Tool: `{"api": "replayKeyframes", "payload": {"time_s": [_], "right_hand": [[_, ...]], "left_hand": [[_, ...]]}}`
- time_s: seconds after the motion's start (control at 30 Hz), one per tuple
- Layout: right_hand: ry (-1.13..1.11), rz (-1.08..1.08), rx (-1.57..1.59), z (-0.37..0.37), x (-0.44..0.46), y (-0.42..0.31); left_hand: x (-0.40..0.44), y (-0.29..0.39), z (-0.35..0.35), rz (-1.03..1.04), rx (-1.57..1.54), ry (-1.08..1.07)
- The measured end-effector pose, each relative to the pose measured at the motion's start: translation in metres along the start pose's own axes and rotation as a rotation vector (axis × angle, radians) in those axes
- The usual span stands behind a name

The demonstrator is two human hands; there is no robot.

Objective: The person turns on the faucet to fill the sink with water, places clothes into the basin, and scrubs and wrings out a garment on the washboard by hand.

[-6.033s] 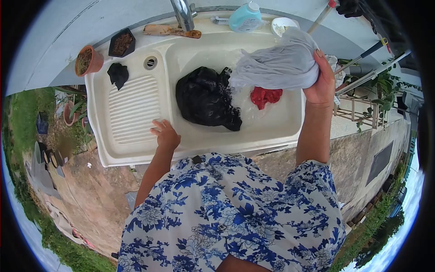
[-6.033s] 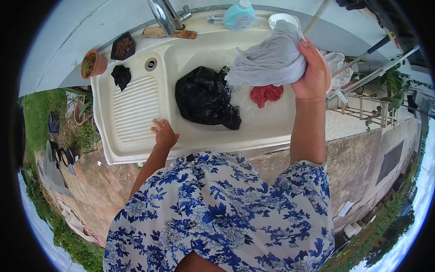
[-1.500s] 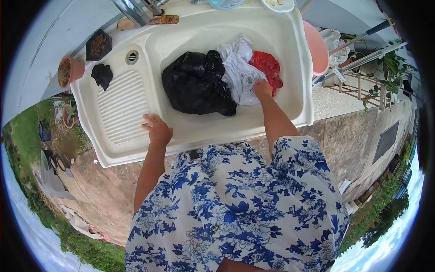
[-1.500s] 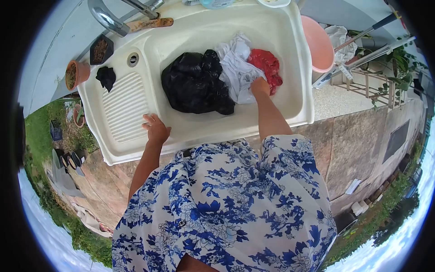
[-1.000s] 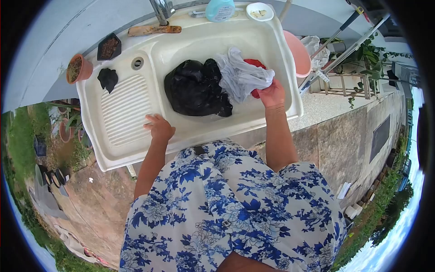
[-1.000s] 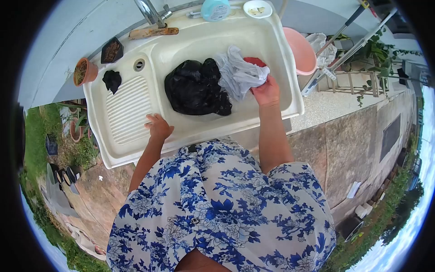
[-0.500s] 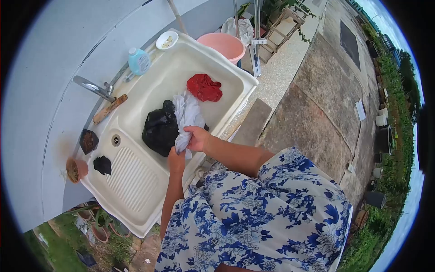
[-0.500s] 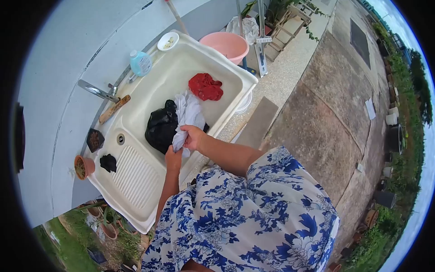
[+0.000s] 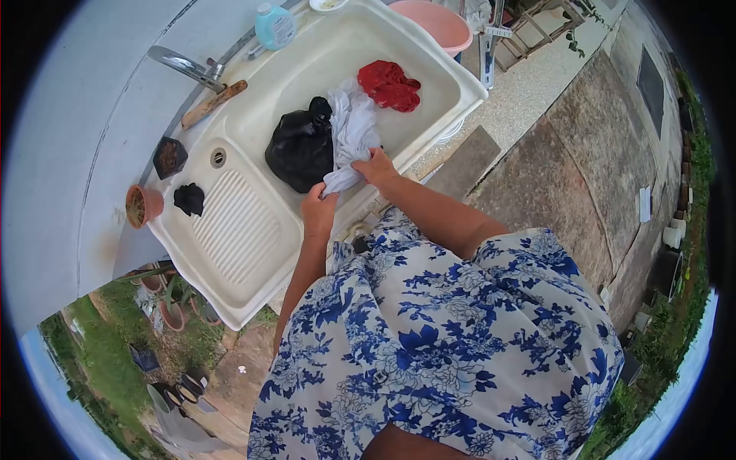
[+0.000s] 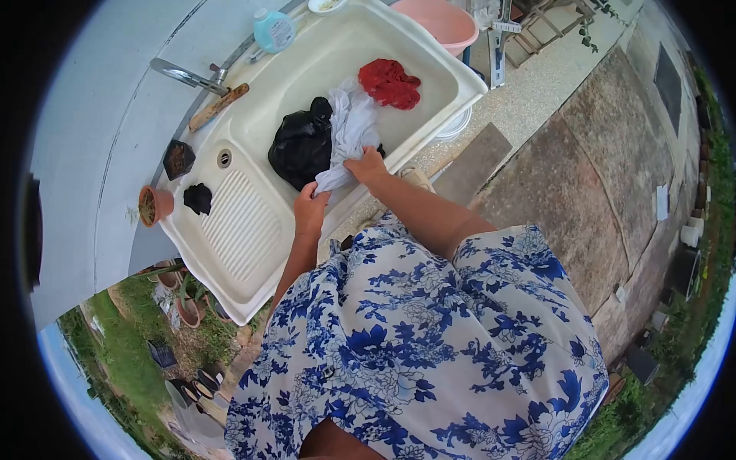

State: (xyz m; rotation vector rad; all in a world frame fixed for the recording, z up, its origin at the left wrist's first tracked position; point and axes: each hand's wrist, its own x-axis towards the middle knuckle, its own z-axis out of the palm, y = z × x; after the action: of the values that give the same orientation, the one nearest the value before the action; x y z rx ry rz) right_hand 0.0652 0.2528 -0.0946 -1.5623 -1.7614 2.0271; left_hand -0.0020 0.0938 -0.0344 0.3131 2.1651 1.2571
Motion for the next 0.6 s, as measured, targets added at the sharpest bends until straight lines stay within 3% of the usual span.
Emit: {"api": "replayKeyframes", "payload": {"time_s": [0.07,0.1,0.17,0.2,0.27,0.37,0.5,0.6], "right_hand": [[0.148,-0.262,-0.324,-0.003,0.007,-0.001],[0.117,-0.278,-0.335,-0.005,0.006,-0.005],[0.283,-0.684,-0.513,-0.017,0.009,-0.018],[0.246,-0.700,-0.526,-0.029,0.011,-0.032],[-0.651,0.194,-0.125,-0.054,0.020,-0.068],[-0.687,0.222,-0.281,-0.070,0.028,-0.085],[-0.686,0.274,-0.140,-0.088,0.062,-0.089],[-0.754,0.308,0.406,-0.115,0.082,-0.127]], "left_hand": [[-0.001,0.011,0.007,-0.025,-0.167,-0.025],[-0.001,0.020,0.011,-0.090,-0.249,-0.046],[0.002,0.036,0.017,-0.160,-0.352,-0.030],[0.002,0.044,0.021,-0.194,-0.442,-0.052],[0.008,0.057,0.035,-0.224,-0.551,-0.040],[0.021,0.080,0.054,-0.202,-0.619,-0.093],[0.034,0.118,0.058,-0.082,-0.729,-0.069],[0.030,0.159,0.042,-0.001,-0.881,0.050]]}}
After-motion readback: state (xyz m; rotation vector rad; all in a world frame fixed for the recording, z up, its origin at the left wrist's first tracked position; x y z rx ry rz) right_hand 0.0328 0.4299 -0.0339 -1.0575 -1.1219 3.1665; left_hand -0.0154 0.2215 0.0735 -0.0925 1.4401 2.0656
